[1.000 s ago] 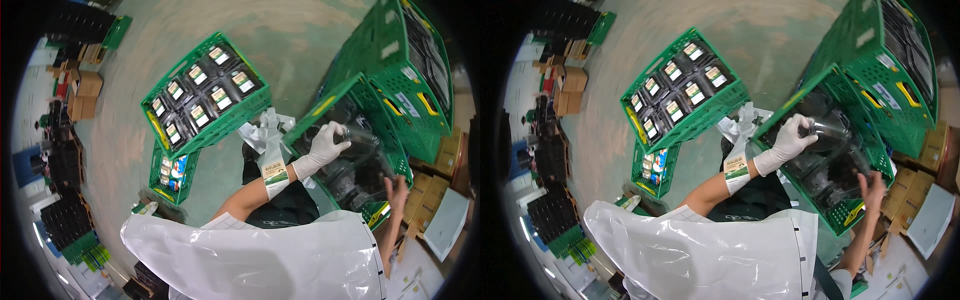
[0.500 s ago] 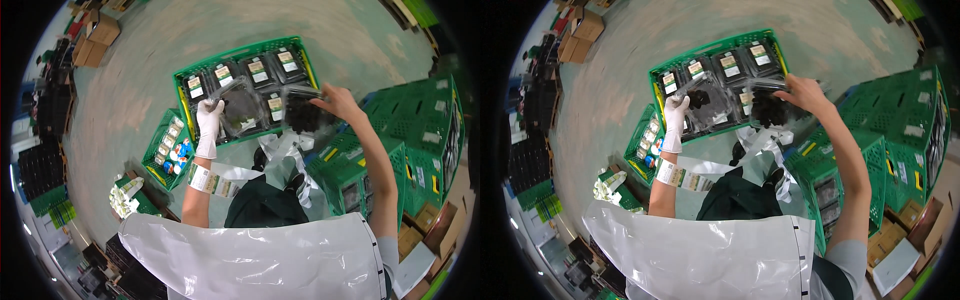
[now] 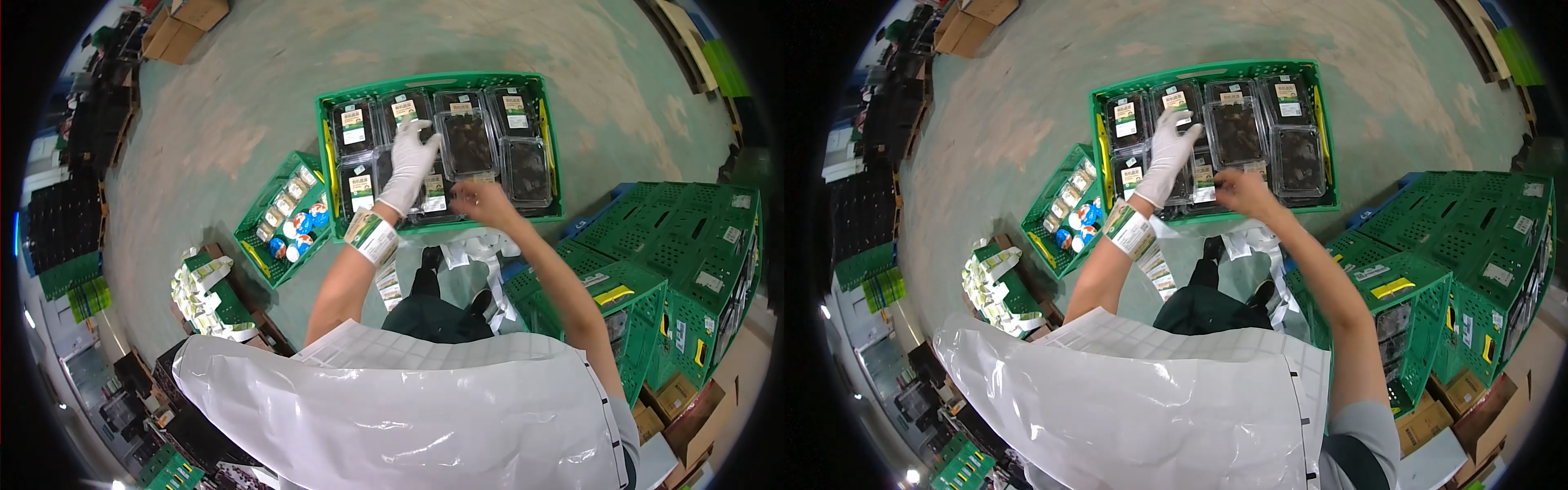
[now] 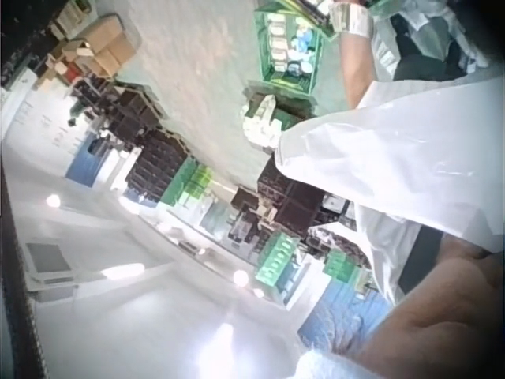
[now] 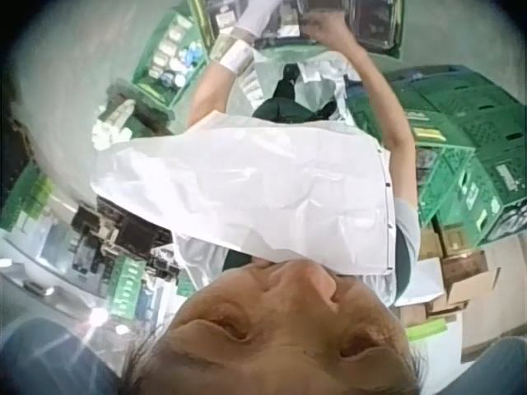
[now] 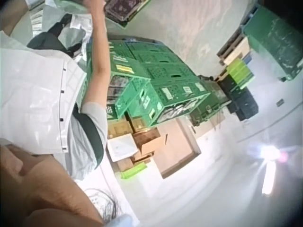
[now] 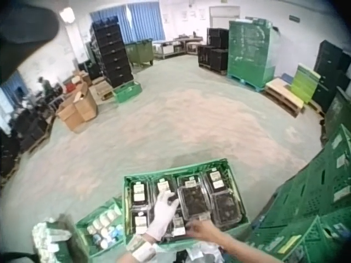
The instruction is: The person applies sticker labels onto packaged containers in green crates by hand. The person then transfers the packaged containers between the green crates.
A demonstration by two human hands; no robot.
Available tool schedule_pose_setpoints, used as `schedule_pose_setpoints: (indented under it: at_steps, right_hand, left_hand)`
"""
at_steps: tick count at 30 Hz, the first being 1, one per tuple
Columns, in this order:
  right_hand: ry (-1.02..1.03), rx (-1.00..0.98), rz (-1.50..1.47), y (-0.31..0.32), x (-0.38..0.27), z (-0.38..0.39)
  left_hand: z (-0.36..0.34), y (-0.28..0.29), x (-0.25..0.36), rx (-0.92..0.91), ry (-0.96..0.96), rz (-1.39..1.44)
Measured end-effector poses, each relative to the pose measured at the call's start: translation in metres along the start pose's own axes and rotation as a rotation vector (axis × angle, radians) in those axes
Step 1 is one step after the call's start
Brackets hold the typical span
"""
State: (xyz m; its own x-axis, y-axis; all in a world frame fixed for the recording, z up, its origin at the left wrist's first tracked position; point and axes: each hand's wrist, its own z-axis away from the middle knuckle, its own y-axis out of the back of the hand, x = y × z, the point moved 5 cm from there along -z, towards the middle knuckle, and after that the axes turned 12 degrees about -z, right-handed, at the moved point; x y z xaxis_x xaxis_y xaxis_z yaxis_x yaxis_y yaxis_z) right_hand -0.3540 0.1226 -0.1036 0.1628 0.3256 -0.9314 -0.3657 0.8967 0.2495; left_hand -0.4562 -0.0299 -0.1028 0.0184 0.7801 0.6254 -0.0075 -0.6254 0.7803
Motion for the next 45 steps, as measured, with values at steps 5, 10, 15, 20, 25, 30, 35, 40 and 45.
schedule_pose_setpoints:
  at_steps: [5, 10, 15, 20, 25, 30, 35, 40, 45]
  right_hand:
    - [0.214, -0.363, -0.167, -0.076, -0.058, 0.067]
    - [0.113, -0.453, -0.045, -0.06, -0.085, 0.145]
    - [0.137, -0.17, -0.607, 0.014, -0.137, 0.203]
    - [0.266, -0.106, -0.462, 0.026, -0.13, 0.247]
    - [0.17, -0.193, -0.017, -0.001, -0.088, 0.274]
    - [0.096, -0.221, -0.279, -0.023, -0.11, 0.257]
    - [0.158, -0.082, -0.601, -0.027, -0.133, 0.207]
    - [0.129, -0.038, -0.514, -0.035, -0.142, 0.179]
    - [0.099, 0.013, -0.491, -0.055, -0.163, 0.153]
  left_hand:
    - [0.032, -0.008, 0.091, -0.141, -0.118, 0.097]
    - [0.077, 0.01, 0.118, -0.428, -0.012, 0.317]
    - [0.205, 0.03, 0.127, -0.903, -0.208, 0.725]
    - [0.283, 0.059, 0.144, -0.776, 0.233, 1.383]
    - [0.279, 0.112, 0.143, -0.323, 0.186, 1.501]
    - [0.275, 0.12, 0.127, -0.151, 0.17, 1.22]
    - [0.274, 0.13, 0.124, -0.184, 0.164, 1.113]
    - [0.25, 0.173, 0.08, 0.128, -0.003, 0.45]
    - [0.22, 0.18, 0.067, -0.096, -0.186, 0.96]
